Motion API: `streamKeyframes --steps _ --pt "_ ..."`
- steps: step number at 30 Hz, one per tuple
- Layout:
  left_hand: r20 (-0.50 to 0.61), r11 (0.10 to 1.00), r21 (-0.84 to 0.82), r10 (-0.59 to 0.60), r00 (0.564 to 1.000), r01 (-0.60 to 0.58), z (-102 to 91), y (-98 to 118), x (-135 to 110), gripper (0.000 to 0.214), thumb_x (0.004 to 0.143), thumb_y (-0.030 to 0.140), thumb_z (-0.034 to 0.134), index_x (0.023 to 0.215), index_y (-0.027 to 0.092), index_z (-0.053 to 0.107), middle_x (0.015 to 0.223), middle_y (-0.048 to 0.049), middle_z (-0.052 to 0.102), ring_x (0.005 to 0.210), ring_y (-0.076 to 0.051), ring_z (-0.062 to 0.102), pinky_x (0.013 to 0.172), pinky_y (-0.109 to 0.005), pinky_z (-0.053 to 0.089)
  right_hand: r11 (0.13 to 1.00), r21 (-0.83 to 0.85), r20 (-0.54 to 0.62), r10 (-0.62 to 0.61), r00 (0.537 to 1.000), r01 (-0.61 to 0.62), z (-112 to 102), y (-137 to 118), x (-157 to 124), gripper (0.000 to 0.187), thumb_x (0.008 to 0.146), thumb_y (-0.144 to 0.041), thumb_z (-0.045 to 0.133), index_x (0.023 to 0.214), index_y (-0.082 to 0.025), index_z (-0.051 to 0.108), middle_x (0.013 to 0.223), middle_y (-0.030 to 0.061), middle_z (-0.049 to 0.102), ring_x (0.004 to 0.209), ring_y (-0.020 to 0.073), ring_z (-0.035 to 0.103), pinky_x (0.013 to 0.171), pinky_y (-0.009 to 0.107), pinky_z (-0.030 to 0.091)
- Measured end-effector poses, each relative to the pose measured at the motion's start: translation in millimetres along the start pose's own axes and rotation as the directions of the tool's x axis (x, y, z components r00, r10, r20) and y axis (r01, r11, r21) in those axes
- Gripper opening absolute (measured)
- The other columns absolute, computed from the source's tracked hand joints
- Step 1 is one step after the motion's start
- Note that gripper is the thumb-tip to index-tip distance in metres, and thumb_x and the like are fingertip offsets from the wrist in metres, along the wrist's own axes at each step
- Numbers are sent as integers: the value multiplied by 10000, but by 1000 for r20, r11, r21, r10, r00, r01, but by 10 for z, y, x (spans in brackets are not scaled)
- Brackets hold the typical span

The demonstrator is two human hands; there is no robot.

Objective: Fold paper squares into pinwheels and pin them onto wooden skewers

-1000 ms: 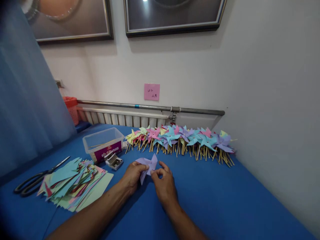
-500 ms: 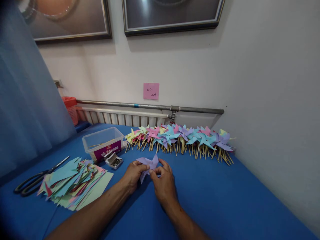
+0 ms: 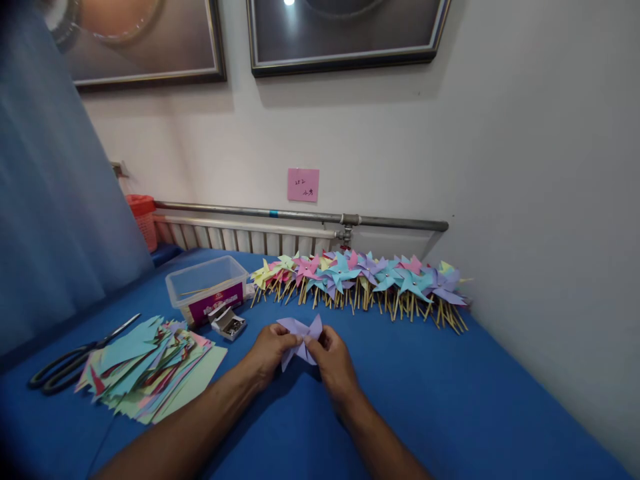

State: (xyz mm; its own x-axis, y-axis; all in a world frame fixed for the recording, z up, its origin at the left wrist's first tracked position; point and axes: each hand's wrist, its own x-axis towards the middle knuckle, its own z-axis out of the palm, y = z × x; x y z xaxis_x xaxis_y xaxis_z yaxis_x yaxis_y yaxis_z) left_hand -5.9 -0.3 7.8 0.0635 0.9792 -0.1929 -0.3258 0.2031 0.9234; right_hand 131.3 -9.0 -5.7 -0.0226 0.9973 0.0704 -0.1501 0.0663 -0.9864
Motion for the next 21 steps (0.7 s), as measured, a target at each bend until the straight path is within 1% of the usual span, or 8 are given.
streamKeyframes --steps 2,4,7,10,13,15,18,21 --pt "39 1000 16 4 999 -4 2 14 -16 215 532 205 797 678 111 670 578 -26 659 498 -121 561 522 -232 401 999 24 43 41 998 -42 -2 1 -9 372 700 -440 765 952 -177 690 856 51 735 782 209 658 729 313 497" --pt "39 999 54 -10 999 8 -5 26 -21 210 519 210 800 649 108 669 558 -23 646 483 -114 538 507 -230 380 998 26 48 62 997 -63 -1 7 -18 364 692 -441 770 925 -168 711 788 34 721 727 191 632 677 290 475" --pt "36 992 119 -35 999 30 -20 30 -14 202 521 224 793 606 109 650 526 -17 619 459 -105 502 486 -233 350 998 -6 6 61 998 -61 2 15 -24 344 667 -424 776 882 -158 730 713 14 695 653 165 589 615 265 440" --pt "52 988 149 -37 998 29 -22 26 -13 200 539 237 776 627 111 648 550 -20 628 470 -106 502 491 -234 346 997 -49 -44 59 997 -61 1 12 -27 299 665 -385 747 853 -152 739 679 6 685 602 148 560 566 247 409" --pt "32 987 161 -24 999 19 -13 33 -31 215 537 245 778 605 133 607 517 8 582 455 -89 460 482 -227 313 994 -71 -78 79 994 -84 -1 -2 -35 291 669 -375 718 846 -144 739 687 19 701 589 155 563 548 249 413" --pt "40 988 153 -15 999 9 -12 45 -44 241 545 268 781 586 149 575 491 26 542 441 -79 424 473 -222 288 993 -64 -89 89 992 -95 -4 -8 -40 311 681 -392 704 864 -142 736 701 28 714 587 163 569 540 253 420" --pt "65 992 128 -10 998 1 -22 52 -44 258 556 296 783 599 151 573 503 28 542 445 -76 421 476 -216 292 994 -74 -100 77 992 -85 -5 0 -40 338 699 -424 687 885 -146 734 691 30 717 585 175 581 523 256 416" --pt "49 986 164 4 999 -12 -36 19 -14 261 559 280 783 583 155 556 484 35 524 433 -71 407 468 -216 288 990 -117 -102 62 993 -74 -2 31 -32 334 689 -433 681 858 -150 734 662 30 707 587 188 593 523 261 417"
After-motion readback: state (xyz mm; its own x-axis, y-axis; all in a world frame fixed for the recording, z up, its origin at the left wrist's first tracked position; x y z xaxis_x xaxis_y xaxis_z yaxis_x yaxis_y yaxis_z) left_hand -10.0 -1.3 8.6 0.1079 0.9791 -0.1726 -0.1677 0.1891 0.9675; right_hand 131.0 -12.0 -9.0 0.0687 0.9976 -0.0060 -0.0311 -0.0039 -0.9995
